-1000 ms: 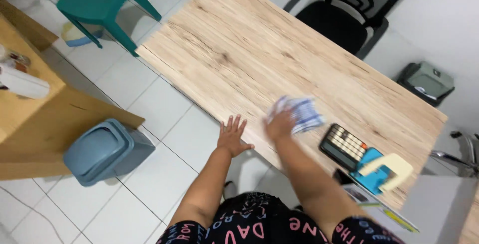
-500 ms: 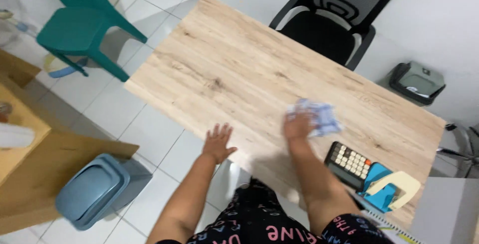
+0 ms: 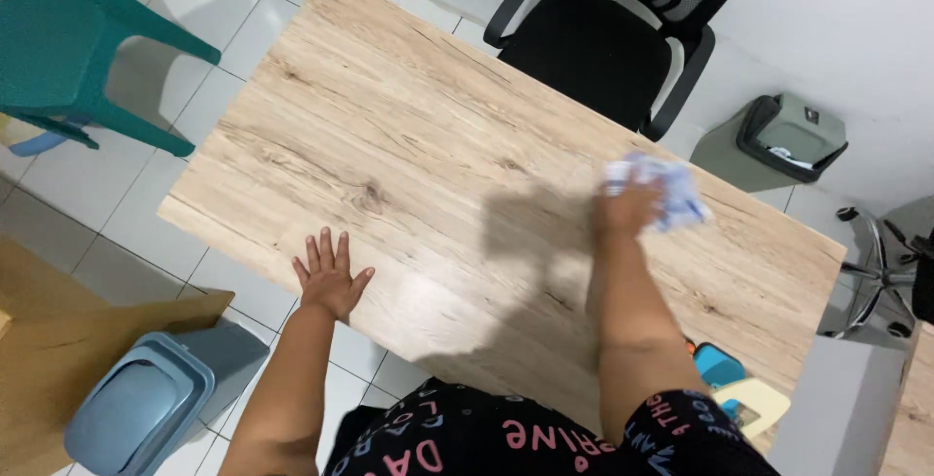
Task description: Cleaning a cabinet, desk, laptop, and chair using a cloth.
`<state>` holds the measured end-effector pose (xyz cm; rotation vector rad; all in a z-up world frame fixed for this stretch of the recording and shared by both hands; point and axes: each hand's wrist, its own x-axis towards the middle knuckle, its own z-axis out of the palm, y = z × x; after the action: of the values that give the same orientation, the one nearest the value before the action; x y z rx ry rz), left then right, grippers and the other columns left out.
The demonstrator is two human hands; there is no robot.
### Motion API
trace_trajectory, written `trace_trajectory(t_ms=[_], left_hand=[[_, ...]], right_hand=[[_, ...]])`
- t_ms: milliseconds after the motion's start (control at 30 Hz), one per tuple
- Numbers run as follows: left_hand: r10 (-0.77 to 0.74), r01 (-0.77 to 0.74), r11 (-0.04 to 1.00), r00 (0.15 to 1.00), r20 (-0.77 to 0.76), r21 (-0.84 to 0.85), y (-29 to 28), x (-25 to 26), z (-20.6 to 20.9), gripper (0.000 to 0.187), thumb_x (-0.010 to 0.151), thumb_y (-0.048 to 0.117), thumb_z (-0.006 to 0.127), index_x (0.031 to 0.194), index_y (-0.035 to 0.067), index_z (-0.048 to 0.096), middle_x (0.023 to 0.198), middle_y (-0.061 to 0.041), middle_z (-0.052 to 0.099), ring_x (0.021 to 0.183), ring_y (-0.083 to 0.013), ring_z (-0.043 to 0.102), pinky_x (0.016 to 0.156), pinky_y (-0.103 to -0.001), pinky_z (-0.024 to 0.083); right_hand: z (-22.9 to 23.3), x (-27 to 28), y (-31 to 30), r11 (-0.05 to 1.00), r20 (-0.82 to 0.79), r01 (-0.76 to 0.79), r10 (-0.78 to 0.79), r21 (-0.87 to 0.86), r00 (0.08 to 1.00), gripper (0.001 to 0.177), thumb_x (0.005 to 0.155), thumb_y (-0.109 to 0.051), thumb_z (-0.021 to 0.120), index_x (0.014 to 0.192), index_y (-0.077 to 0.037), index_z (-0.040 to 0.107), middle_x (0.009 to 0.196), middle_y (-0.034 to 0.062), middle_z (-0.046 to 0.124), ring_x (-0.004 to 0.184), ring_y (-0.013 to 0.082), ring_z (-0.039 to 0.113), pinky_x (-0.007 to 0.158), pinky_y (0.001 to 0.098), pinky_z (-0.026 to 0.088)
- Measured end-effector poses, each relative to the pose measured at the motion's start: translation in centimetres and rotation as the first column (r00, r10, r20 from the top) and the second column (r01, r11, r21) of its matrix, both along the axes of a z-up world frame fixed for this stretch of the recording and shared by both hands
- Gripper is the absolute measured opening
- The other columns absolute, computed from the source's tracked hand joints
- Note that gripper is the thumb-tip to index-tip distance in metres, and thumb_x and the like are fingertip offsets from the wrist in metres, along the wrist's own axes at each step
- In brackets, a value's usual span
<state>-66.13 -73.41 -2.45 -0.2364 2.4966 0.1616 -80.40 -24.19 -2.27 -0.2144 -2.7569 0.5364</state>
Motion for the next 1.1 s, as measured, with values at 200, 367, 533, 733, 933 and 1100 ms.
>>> trace_trajectory(t_ms=[200, 367, 533, 733, 933, 1100], left_hand=[[0.020, -0.020, 1.000, 1.000, 0.000, -0.001, -0.3, 0.0, -1.0, 0.098, 0.093, 0.075, 0.034, 0.164, 0.022, -0.006, 0.171, -0.011, -0.020, 0.154, -0.0390, -0.022, 0.118, -0.065, -0.010], [-0.013, 0.013, 1.000, 1.000, -0.001, 0.009, -0.1, 0.6, -1.0, 0.097, 0.093, 0.073, 0.033, 0.164, 0.020, -0.007, 0.170, -0.014, -0.020, 0.153, -0.0416, -0.023, 0.116, -0.067, -0.010], [-0.011, 0.011, 1.000, 1.000, 0.014, -0.009, 0.0, 0.1, -0.2, 0.097, 0.094, 0.073, 0.034, 0.164, 0.019, -0.007, 0.170, -0.012, -0.023, 0.153, -0.0403, -0.025, 0.117, -0.067, -0.011], [-0.075, 0.074, 0.997, 0.997, 0.027, 0.020, -0.2, -0.1, -0.2, 0.098, 0.095, 0.073, 0.032, 0.163, 0.017, -0.011, 0.169, -0.016, -0.025, 0.152, -0.0433, -0.028, 0.116, -0.070, -0.011], [-0.199, 0.195, 0.980, 0.966, 0.165, 0.038, -0.5, -1.0, 2.6, 0.104, 0.097, 0.075, 0.031, 0.162, 0.010, -0.017, 0.164, -0.026, -0.032, 0.147, -0.0522, -0.032, 0.111, -0.075, -0.011], [-0.454, 0.454, 0.890, 0.869, 0.195, 0.050, -2.5, -1.4, 4.2, 0.106, 0.096, 0.072, 0.040, 0.165, 0.012, -0.014, 0.164, -0.033, -0.029, 0.148, -0.0543, -0.028, 0.112, -0.075, -0.008]], right_hand=[[-15.7, -3.0, -2.7, 0.999, 0.020, -0.039, 0.039, -0.018, 0.999, 0.062, 0.101, -0.039, 0.050, 0.152, -0.006, 0.038, 0.154, 0.0224, 0.036, 0.145, 0.0417, 0.031, 0.119, 0.0584, 0.018], [-0.2, 10.7, -22.0, 0.771, 0.400, -0.450, 0.625, -0.452, 0.670, 0.059, 0.103, -0.033, 0.052, 0.156, -0.010, 0.041, 0.164, 0.0185, 0.037, 0.155, 0.0371, 0.027, 0.126, 0.0627, 0.012], [-4.2, 11.7, -18.2, 0.589, 0.306, -0.702, 0.808, -0.400, 0.504, 0.070, 0.101, -0.041, 0.053, 0.157, -0.003, 0.036, 0.161, 0.0213, 0.036, 0.151, 0.0367, 0.031, 0.126, 0.0540, 0.013], [-2.1, 4.3, -0.3, 0.987, 0.277, 0.163, -0.158, 0.006, 0.948, 0.074, 0.091, -0.035, 0.070, 0.153, -0.010, 0.041, 0.161, 0.0171, 0.036, 0.151, 0.0425, 0.028, 0.118, 0.0667, 0.017], [-8.4, 10.2, -11.7, 0.985, 0.171, 0.155, -0.166, 0.072, 0.971, 0.063, 0.109, -0.036, 0.054, 0.160, -0.004, 0.036, 0.167, 0.0219, 0.029, 0.156, 0.0453, 0.013, 0.119, 0.0712, 0.000], [0.1, 17.2, -30.3, 0.966, 0.453, -0.212, 0.257, -0.147, 0.854, 0.065, 0.086, -0.034, 0.063, 0.145, -0.010, 0.049, 0.154, 0.0163, 0.043, 0.148, 0.0383, 0.030, 0.117, 0.0662, 0.012]])
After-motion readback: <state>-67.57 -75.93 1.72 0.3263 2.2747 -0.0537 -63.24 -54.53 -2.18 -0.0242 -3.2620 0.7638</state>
